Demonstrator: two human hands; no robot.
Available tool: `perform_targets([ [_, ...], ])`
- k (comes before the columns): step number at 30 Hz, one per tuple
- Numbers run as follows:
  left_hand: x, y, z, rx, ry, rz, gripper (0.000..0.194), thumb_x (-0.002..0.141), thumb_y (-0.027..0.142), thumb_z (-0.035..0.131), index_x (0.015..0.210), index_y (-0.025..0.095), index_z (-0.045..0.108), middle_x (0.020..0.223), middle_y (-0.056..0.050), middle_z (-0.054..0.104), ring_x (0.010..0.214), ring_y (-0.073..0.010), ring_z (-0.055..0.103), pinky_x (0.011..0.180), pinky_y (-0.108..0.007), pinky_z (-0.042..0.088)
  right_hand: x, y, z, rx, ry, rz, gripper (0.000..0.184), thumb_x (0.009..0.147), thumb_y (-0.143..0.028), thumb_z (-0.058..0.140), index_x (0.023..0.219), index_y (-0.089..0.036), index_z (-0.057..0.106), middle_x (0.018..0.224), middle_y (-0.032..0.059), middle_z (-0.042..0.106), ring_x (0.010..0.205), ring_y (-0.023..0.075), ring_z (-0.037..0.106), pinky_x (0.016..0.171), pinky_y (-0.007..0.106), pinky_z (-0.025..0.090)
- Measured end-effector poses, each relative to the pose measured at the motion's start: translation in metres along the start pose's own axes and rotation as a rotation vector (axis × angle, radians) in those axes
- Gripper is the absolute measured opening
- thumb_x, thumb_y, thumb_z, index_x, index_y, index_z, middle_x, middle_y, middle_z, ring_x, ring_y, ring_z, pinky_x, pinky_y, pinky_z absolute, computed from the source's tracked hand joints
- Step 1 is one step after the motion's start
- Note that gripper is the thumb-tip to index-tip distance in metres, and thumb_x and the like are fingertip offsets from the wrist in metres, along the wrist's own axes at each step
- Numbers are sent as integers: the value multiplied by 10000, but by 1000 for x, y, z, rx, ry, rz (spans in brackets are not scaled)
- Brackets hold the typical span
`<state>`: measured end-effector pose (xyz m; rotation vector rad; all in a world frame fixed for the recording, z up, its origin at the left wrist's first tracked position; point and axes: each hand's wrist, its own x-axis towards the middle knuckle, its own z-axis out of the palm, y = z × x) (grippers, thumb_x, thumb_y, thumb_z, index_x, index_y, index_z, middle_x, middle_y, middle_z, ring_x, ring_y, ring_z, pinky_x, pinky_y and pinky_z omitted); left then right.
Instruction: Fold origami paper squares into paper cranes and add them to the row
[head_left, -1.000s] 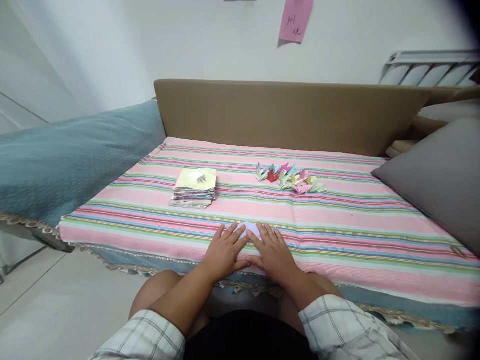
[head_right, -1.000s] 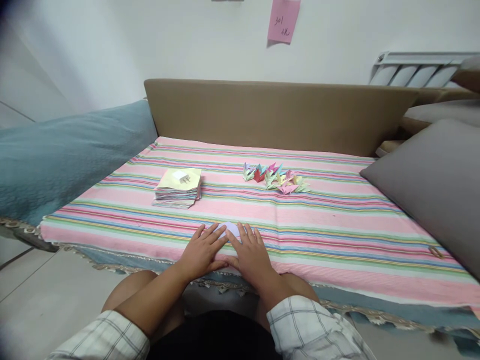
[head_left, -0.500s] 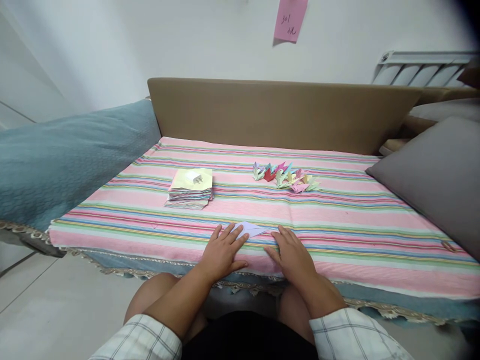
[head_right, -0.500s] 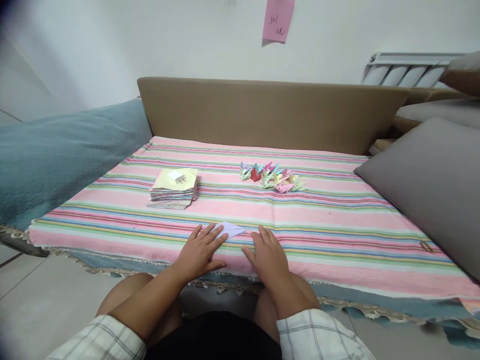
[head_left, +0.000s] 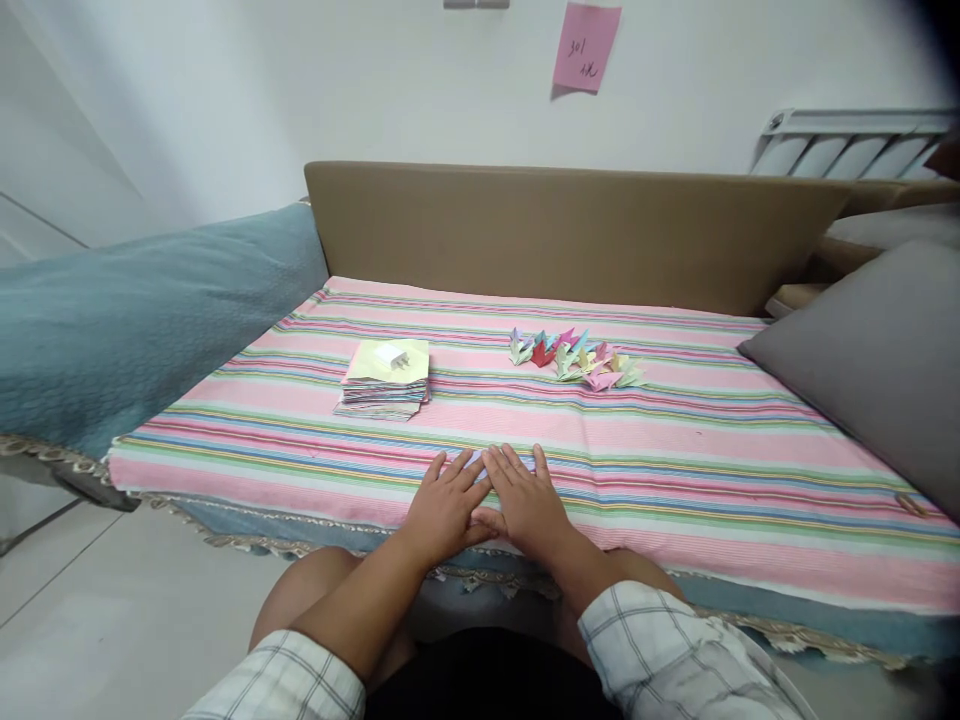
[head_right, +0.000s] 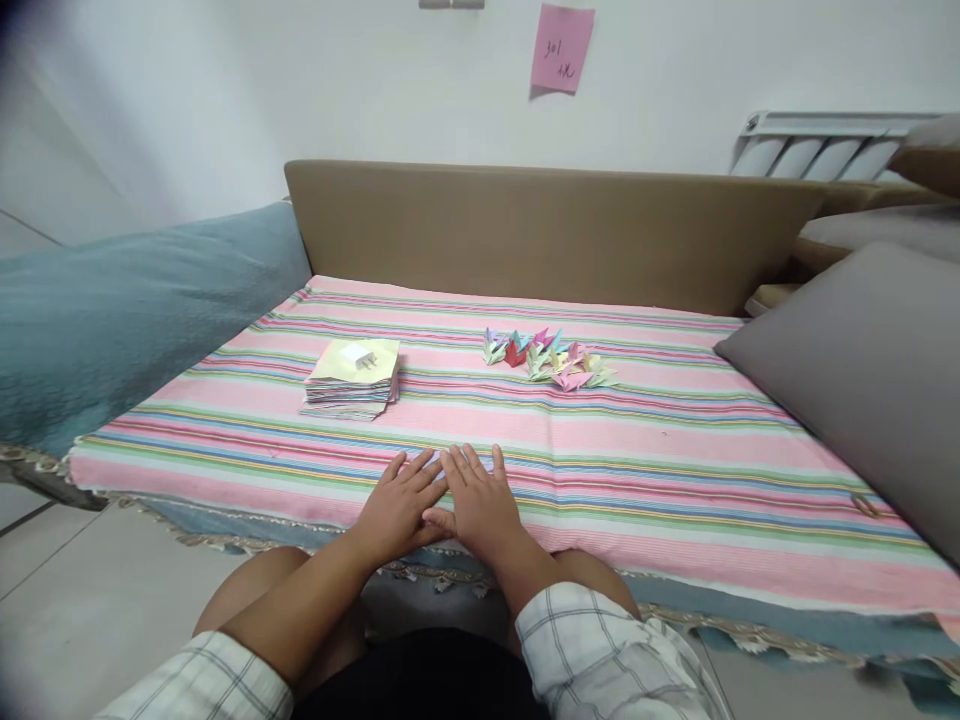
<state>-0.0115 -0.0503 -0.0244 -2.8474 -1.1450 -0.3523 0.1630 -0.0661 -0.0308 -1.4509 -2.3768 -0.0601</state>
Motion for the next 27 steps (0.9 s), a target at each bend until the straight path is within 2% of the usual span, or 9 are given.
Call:
perform_targets([
  [2, 0, 0, 1, -1, -2, 3, 697, 773, 583, 531, 1380, 311, 326, 1454, -38, 342, 1341, -283, 270, 1089, -504, 156, 3, 0, 5, 20, -31, 39, 632, 912, -521, 270, 1398, -118, 299, 1426, 119, 367, 1341, 255, 271, 1079, 567, -19],
  [5, 0, -1, 3, -3, -18, -11, 716, 763, 586, 545, 1389, 340, 299, 1478, -21, 294, 1348, -291, 251, 1086, -516, 150, 5, 1, 5, 46, -70, 94, 637, 913, -539, 242, 1401, -135, 296, 1413, 123, 389, 1328, 249, 302, 1080, 560, 39],
  [10, 1, 0, 4, -13, -36, -28, 775, 739, 598, 572, 1404, 345, 263, 1470, -31, 310, 1346, -297, 250, 1085, -527, 149, 9, -1, 0, 67, -89, 190, 703, 881, -618, 252, 1412, -158, 273, 1375, 129, 445, 1299, 255, 353, 1066, 543, 137],
  [15, 1, -1, 4, -18, -36, -32, 764, 734, 590, 584, 1395, 357, 281, 1473, -22, 305, 1341, -302, 259, 1080, -535, 157, 8, -1, 1, 64, -91, 150, 730, 868, -650, 222, 1406, -162, 296, 1413, 117, 390, 1319, 246, 320, 1077, 525, 134],
  [20, 0, -3, 6, -18, -22, -27, 770, 728, 592, 589, 1394, 351, 286, 1464, -22, 324, 1337, -296, 269, 1081, -526, 171, 5, 0, 3, 13, -95, 168, 754, 851, -676, 218, 1391, -162, 334, 1425, 105, 372, 1330, 257, 301, 1075, 519, 158],
  [27, -1, -3, 7, 3, -16, -21, 722, 736, 590, 583, 1366, 327, 349, 1455, -39, 341, 1348, -292, 250, 1080, -529, 170, -12, 11, 4, -57, -104, 193, 754, 838, -678, 277, 1391, -170, 342, 1454, 102, 317, 1346, 272, 260, 1078, 509, 156],
])
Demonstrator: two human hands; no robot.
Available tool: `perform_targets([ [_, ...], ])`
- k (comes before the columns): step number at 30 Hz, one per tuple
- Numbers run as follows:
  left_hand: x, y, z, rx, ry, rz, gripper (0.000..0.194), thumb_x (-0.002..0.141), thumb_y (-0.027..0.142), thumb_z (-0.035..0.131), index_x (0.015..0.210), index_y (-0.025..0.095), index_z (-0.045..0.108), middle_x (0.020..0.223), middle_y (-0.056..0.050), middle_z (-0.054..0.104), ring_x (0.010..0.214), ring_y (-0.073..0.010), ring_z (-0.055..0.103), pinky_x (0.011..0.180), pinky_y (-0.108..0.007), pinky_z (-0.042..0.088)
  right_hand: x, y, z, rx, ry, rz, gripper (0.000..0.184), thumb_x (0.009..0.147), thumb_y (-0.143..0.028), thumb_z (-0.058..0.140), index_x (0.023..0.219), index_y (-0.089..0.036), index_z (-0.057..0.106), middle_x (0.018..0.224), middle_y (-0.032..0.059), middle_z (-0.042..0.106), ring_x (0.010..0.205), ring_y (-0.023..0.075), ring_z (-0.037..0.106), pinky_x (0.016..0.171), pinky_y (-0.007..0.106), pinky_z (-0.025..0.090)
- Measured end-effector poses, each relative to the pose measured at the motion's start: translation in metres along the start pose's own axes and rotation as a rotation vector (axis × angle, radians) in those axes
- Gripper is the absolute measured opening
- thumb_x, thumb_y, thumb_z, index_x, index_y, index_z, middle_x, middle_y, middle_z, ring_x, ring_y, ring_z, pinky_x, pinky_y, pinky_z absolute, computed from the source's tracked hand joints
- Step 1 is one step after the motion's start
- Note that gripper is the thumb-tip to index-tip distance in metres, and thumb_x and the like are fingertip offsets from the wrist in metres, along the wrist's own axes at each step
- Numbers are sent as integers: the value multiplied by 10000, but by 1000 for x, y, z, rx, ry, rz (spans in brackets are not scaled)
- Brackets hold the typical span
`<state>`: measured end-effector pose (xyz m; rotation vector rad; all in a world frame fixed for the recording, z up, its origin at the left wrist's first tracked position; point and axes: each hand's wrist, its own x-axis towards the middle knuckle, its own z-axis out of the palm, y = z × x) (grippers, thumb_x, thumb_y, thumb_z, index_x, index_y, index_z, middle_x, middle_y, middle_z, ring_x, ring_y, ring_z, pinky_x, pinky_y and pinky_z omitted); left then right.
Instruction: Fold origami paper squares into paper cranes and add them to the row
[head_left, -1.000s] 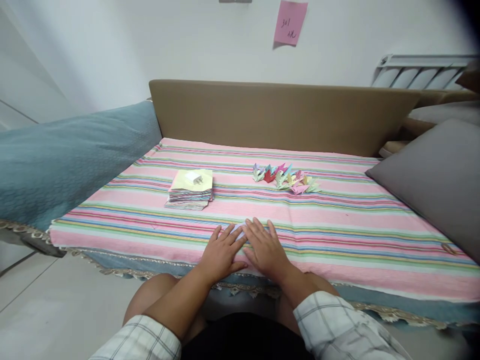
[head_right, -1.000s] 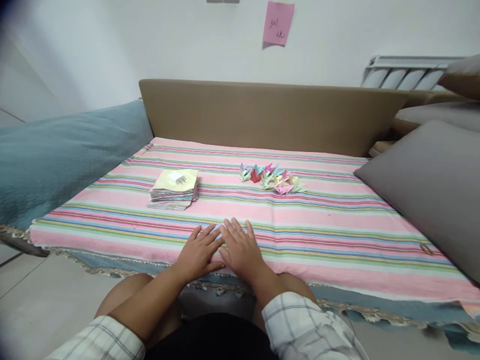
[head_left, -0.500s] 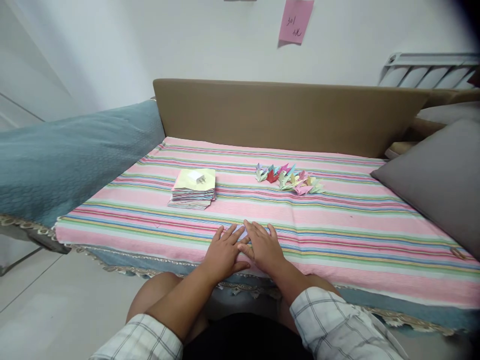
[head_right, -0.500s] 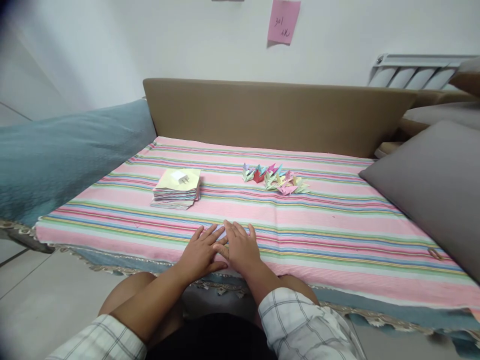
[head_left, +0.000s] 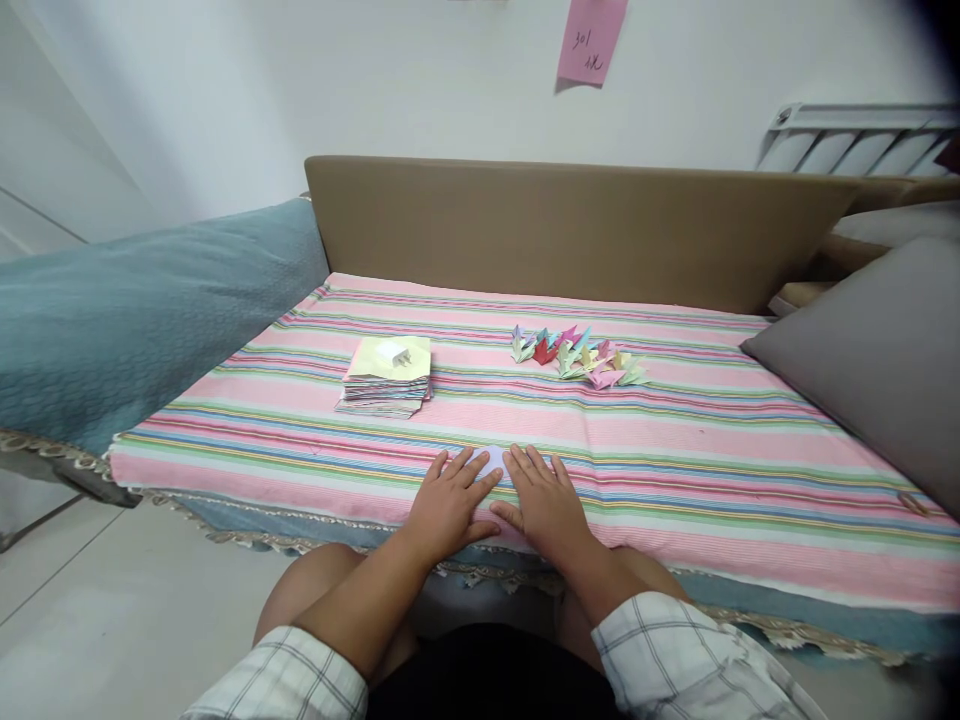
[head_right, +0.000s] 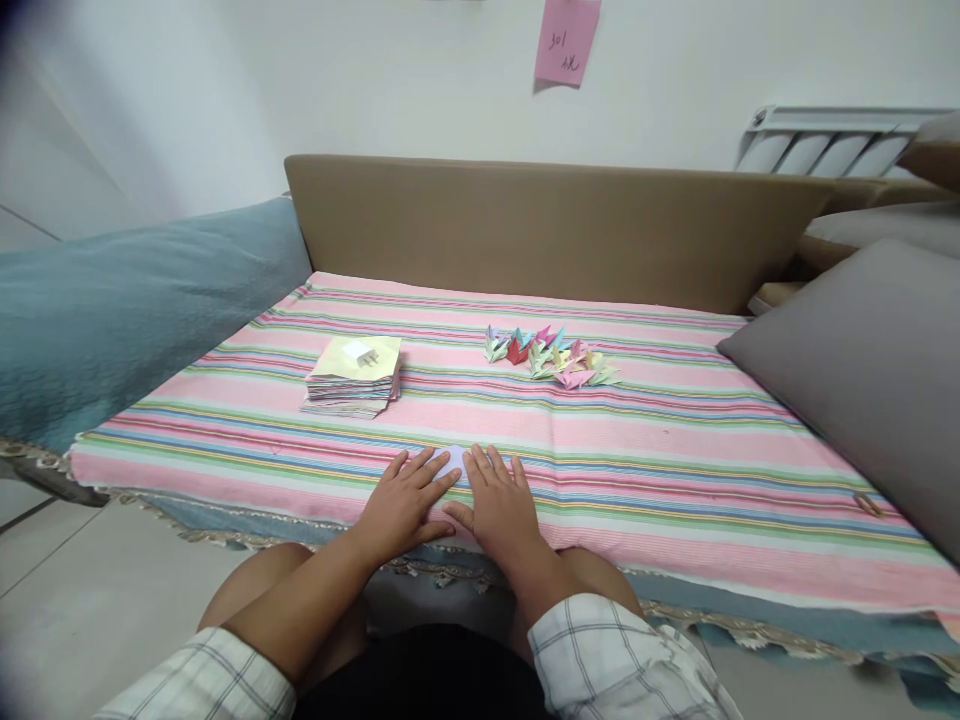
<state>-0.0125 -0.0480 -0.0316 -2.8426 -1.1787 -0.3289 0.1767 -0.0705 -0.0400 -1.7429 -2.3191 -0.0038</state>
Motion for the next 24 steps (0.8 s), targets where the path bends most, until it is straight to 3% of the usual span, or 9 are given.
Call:
perform_targets([
  [5, 0, 0, 0, 0, -5, 4, 733, 734, 593, 583, 1370, 316, 347, 1457, -48, 336, 1344, -299, 255, 1080, -529, 171, -9, 4, -2, -70, 6, 33, 744, 844, -652, 320, 1401, -158, 327, 1447, 125, 331, 1333, 283, 283, 1065, 487, 207],
  [10, 0, 1, 0, 10, 8, 0, 751, 737, 619, 556, 1383, 322, 315, 1451, -45, 348, 1344, -290, 258, 1076, -537, 180, -14, 3, -5, -120, 42, -26, 673, 804, -670, 394, 1373, -312, 372, 1450, 128, 329, 1326, 338, 282, 1030, 529, 226],
  [14, -1, 1, 1, 31, 21, 2, 767, 724, 622, 570, 1383, 319, 318, 1451, -46, 347, 1342, -292, 260, 1079, -528, 184, -18, 7, -5, -99, 46, -17, 584, 835, -621, 404, 1348, -342, 400, 1449, 108, 338, 1326, 301, 292, 1032, 495, 245],
  [20, -1, 0, 0, 27, 20, 10, 761, 720, 622, 575, 1371, 306, 341, 1452, -53, 345, 1341, -293, 261, 1081, -525, 176, -23, 22, -11, -128, 96, 83, 512, 840, -540, 481, 1272, -267, 513, 1389, 135, 418, 1267, 310, 366, 991, 458, 320],
  [24, 0, 0, 0, 18, 22, 15, 765, 714, 619, 585, 1367, 295, 352, 1451, -62, 346, 1339, -299, 266, 1079, -527, 178, -24, 28, -20, -111, 211, 113, 435, 874, -493, 446, 1125, -184, 621, 1317, 147, 494, 1200, 283, 435, 997, 424, 328],
])
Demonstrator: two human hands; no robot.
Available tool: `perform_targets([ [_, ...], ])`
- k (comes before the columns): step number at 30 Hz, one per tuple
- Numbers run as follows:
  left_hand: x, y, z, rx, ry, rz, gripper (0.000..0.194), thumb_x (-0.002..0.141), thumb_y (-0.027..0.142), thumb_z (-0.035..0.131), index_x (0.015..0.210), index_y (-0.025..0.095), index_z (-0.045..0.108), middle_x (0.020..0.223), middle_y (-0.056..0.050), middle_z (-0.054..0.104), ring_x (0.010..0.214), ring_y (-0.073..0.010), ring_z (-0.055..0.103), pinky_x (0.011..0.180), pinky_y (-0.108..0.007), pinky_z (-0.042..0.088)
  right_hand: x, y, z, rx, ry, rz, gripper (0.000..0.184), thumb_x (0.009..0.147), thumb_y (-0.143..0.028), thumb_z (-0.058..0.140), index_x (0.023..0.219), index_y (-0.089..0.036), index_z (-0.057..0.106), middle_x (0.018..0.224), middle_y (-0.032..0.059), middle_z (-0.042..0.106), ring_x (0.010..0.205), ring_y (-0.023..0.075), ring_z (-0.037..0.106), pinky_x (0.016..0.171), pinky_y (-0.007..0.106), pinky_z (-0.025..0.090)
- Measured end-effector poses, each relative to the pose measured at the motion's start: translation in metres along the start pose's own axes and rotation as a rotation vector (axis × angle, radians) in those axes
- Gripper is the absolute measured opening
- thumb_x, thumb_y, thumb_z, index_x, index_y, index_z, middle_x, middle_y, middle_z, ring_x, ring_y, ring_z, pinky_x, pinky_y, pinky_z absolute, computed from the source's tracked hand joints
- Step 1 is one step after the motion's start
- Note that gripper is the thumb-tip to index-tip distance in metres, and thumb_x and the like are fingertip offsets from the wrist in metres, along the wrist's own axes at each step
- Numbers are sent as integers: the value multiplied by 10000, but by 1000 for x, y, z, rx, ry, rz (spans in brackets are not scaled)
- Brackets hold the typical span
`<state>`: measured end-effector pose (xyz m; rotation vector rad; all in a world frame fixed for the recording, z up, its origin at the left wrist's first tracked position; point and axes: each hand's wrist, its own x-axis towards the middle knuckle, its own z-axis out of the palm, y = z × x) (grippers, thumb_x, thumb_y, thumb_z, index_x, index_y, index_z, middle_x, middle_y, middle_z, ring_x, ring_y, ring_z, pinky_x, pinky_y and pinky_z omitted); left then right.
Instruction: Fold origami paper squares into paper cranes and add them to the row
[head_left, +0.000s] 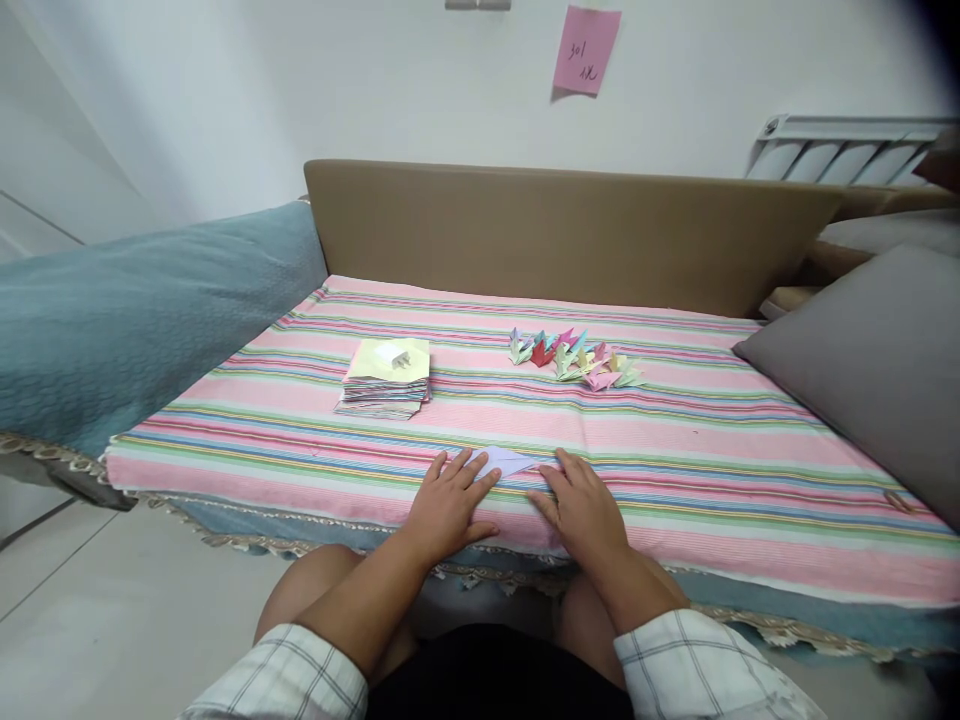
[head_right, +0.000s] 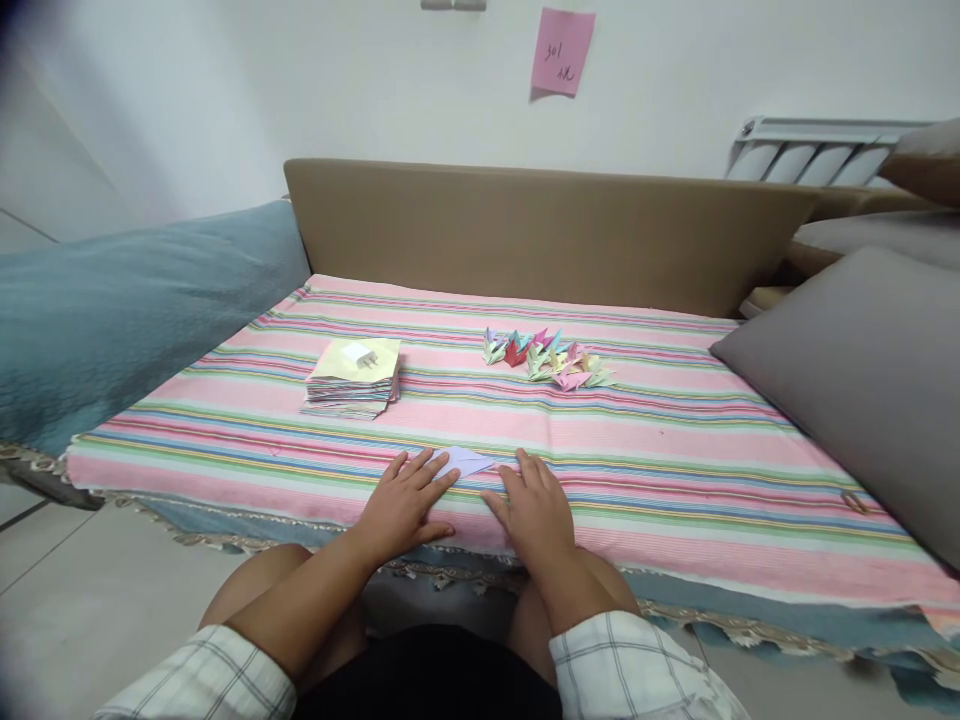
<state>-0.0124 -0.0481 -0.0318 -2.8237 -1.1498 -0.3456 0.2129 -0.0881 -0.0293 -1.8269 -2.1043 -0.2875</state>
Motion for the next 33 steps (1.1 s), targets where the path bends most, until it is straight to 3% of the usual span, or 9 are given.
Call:
perform_targets([
  [2, 0, 0, 0, -1, 1, -1, 761, 713, 619, 587, 1363, 293, 361, 1448, -65, 350, 1336, -302, 271, 1079, -526, 180, 4, -5, -3, 27, 71, -9, 427, 903, -464, 394, 1100, -165, 626, 1306, 134, 511, 1216, 274, 422, 1035, 438, 276],
  [4, 0, 1, -1, -2, -5, -5, 752, 717, 614, 584, 1363, 303, 356, 1449, -56, 349, 1337, -301, 271, 1075, -531, 183, 9, -16, -2, 59, 87, -112, 473, 915, -468, 355, 1212, -158, 552, 1344, 119, 483, 1273, 263, 367, 1080, 468, 180],
  [8, 0, 3, -4, -6, -10, -11, 699, 751, 552, 579, 1363, 297, 356, 1434, -48, 375, 1338, -290, 270, 1081, -515, 180, 18, -39, 11, 100, -30, -315, 652, 888, -567, 315, 1395, -157, 329, 1434, 126, 356, 1346, 280, 252, 1089, 535, 35],
  [14, -2, 0, -5, -17, -20, -8, 672, 766, 525, 568, 1367, 325, 342, 1456, -20, 340, 1342, -282, 267, 1077, -515, 202, 19, -43, 26, 131, -175, -270, 730, 885, -599, 261, 1424, -108, 236, 1448, 132, 322, 1356, 248, 243, 1095, 516, 96],
  [23, -23, -17, -11, -25, -2, -187, 774, 687, 588, 625, 1351, 266, 393, 1410, -60, 413, 1330, -326, 284, 1062, -551, 224, 18, -42, 25, 122, -197, -271, 645, 901, -560, 265, 1410, -164, 292, 1464, 102, 296, 1359, 242, 238, 1091, 523, 100],
  [26, -24, -22, -17, -47, 58, -272, 649, 751, 591, 551, 1282, 225, 485, 1345, -73, 494, 1286, -304, 370, 1045, -507, 292, 18, -42, 25, 123, -204, -269, 650, 894, -569, 284, 1408, -171, 297, 1464, 102, 298, 1360, 245, 235, 1090, 525, 100],
  [29, -19, -18, -22, -32, 193, -356, 486, 867, 482, 429, 1245, 188, 514, 1331, -97, 504, 1240, -261, 441, 1040, -464, 321, 18, -43, 24, 125, -205, -265, 640, 894, -554, 302, 1405, -169, 303, 1462, 102, 303, 1359, 246, 236, 1091, 525, 93],
  [31, -12, -10, -21, -14, 215, -212, 510, 890, 421, 403, 1323, 153, 423, 1382, -111, 443, 1301, -242, 365, 1084, -454, 259, 18, -44, 24, 129, -201, -261, 626, 897, -531, 317, 1407, -167, 300, 1461, 99, 305, 1357, 246, 240, 1092, 526, 85],
  [33, -6, -1, -16, -22, 144, -19, 574, 884, 452, 409, 1371, 153, 348, 1407, -98, 411, 1343, -237, 290, 1116, -459, 189, 18, -44, 23, 129, -193, -259, 625, 893, -508, 350, 1411, -164, 289, 1461, 98, 305, 1354, 248, 245, 1093, 524, 83],
])
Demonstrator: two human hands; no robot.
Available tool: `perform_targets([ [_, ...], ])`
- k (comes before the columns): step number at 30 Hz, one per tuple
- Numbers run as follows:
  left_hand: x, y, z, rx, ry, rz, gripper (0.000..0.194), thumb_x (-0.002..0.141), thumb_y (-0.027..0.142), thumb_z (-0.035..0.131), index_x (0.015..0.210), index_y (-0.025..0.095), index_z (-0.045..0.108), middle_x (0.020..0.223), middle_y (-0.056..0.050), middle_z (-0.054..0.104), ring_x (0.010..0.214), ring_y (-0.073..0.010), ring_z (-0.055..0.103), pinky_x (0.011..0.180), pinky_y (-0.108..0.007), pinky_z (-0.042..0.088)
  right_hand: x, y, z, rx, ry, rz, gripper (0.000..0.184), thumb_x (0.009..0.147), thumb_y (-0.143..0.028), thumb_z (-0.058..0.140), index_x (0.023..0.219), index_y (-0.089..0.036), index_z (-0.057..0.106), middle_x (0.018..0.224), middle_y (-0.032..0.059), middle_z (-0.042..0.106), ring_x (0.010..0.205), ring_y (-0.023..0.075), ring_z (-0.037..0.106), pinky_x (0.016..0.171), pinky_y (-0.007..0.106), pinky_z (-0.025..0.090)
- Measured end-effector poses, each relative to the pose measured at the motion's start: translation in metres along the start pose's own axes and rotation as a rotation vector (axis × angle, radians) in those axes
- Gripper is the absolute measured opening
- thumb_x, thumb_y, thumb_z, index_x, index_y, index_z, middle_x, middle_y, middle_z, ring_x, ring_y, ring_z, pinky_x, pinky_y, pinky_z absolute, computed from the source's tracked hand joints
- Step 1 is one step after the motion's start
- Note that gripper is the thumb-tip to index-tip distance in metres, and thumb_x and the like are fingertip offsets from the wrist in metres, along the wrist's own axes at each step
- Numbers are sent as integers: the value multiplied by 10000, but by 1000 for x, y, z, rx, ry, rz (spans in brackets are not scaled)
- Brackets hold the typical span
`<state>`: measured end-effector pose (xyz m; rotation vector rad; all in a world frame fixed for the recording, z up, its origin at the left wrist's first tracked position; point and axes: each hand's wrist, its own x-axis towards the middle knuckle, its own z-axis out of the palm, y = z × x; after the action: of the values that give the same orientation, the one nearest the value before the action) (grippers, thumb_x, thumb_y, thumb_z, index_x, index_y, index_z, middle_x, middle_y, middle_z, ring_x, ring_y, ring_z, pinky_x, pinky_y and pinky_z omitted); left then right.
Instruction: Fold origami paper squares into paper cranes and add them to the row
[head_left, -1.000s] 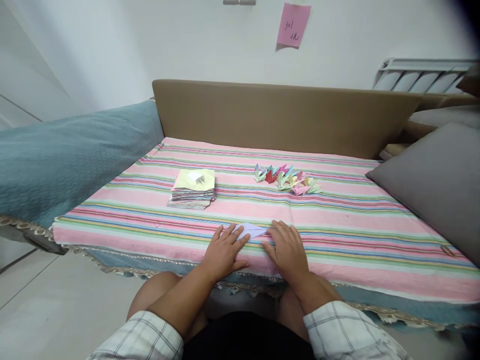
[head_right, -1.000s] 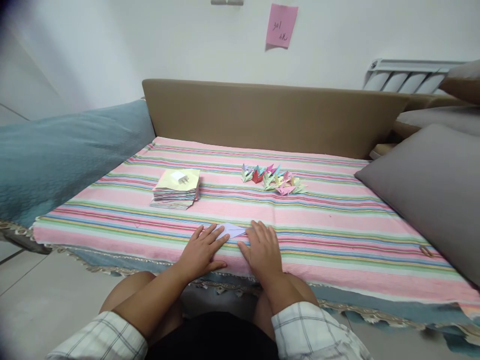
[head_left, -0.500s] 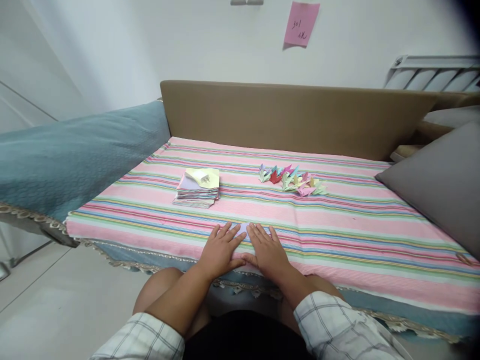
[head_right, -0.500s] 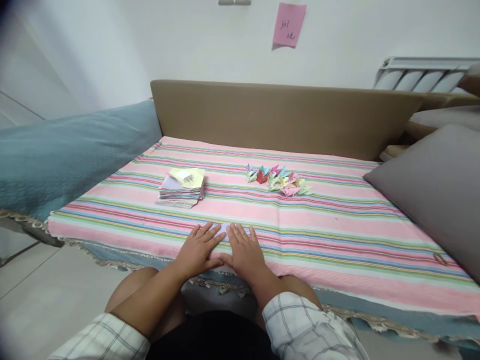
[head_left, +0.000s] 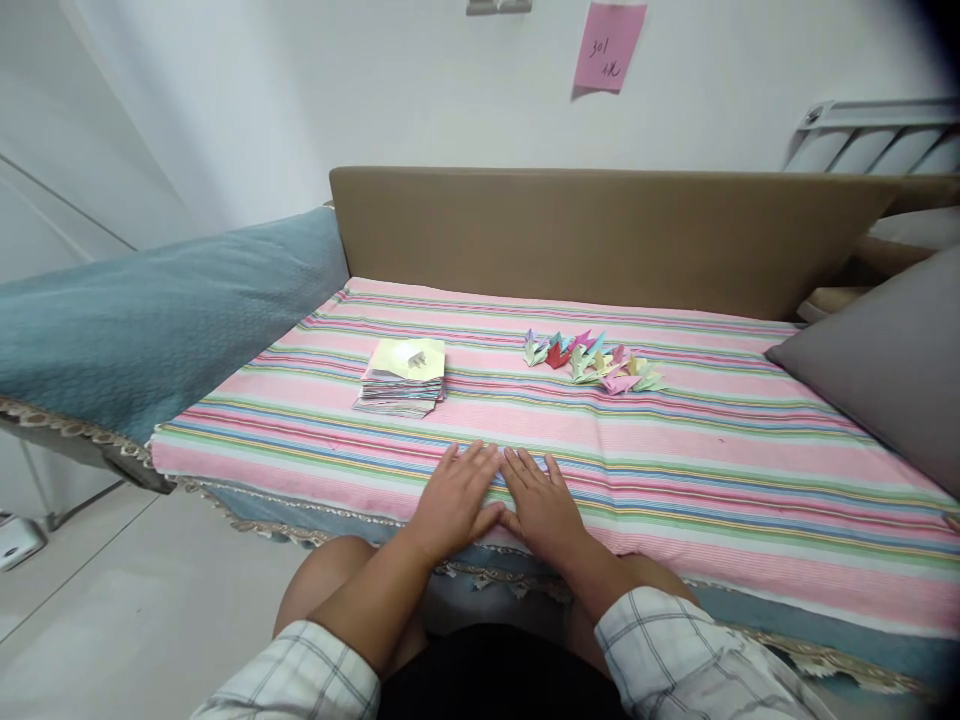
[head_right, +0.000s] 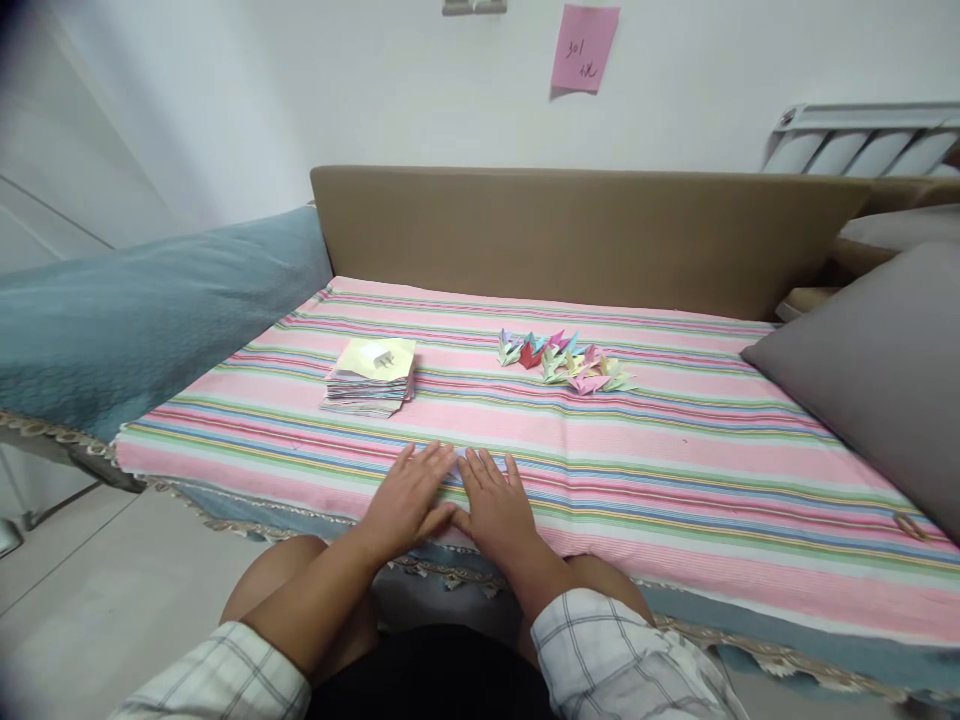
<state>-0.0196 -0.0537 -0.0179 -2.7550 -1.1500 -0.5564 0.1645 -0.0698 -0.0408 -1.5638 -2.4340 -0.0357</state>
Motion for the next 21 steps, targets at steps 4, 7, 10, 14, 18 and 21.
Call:
perform_targets([
  [4, 4, 7, 17, 6, -58, -9, 726, 851, 567, 411, 1390, 95, 291, 1390, -153, 420, 1322, -263, 328, 1097, -460, 224, -2, 3, 0, -26, 15, -43, 651, 872, -491, 421, 1423, -183, 265, 1470, 99, 288, 1353, 260, 243, 1095, 504, 112],
  [7, 3, 3, 22, 11, -54, 2, 846, 800, 655, 413, 1394, 70, 273, 1389, -186, 408, 1317, -280, 333, 1083, -452, 252, -6, 7, 0, -55, 27, -79, 645, 851, -527, 455, 1416, -271, 282, 1481, 94, 266, 1353, 294, 233, 1080, 514, 149],
  [10, 2, 1, 21, 14, -51, 19, 829, 801, 659, 405, 1394, 90, 292, 1397, -180, 399, 1328, -279, 312, 1083, -445, 251, -13, 11, 0, -67, 44, -41, 627, 839, -570, 453, 1400, -337, 299, 1476, 90, 283, 1346, 299, 251, 1062, 510, 197],
  [14, 3, 2, 17, 18, -71, 25, 710, 811, 643, 409, 1364, 198, 380, 1428, -130, 370, 1336, -277, 297, 1087, -452, 240, -23, 17, -4, -71, 56, 52, 593, 839, -579, 447, 1373, -336, 359, 1465, 90, 310, 1337, 280, 279, 1058, 476, 228],
  [18, 3, 2, 15, 24, -96, 32, 695, 791, 637, 458, 1363, 250, 382, 1438, -120, 354, 1330, -294, 304, 1079, -472, 243, -32, 24, -11, -74, 43, 178, 559, 826, -570, 484, 1325, -322, 439, 1453, 103, 331, 1330, 295, 289, 1034, 476, 260],
  [21, 3, 2, 15, 13, -110, 24, 699, 779, 624, 493, 1365, 261, 378, 1440, -117, 351, 1332, -295, 299, 1081, -474, 240, -35, 27, -18, -99, 71, 292, 512, 828, -550, 495, 1254, -266, 522, 1433, 127, 361, 1309, 316, 318, 1021, 499, 261],
])
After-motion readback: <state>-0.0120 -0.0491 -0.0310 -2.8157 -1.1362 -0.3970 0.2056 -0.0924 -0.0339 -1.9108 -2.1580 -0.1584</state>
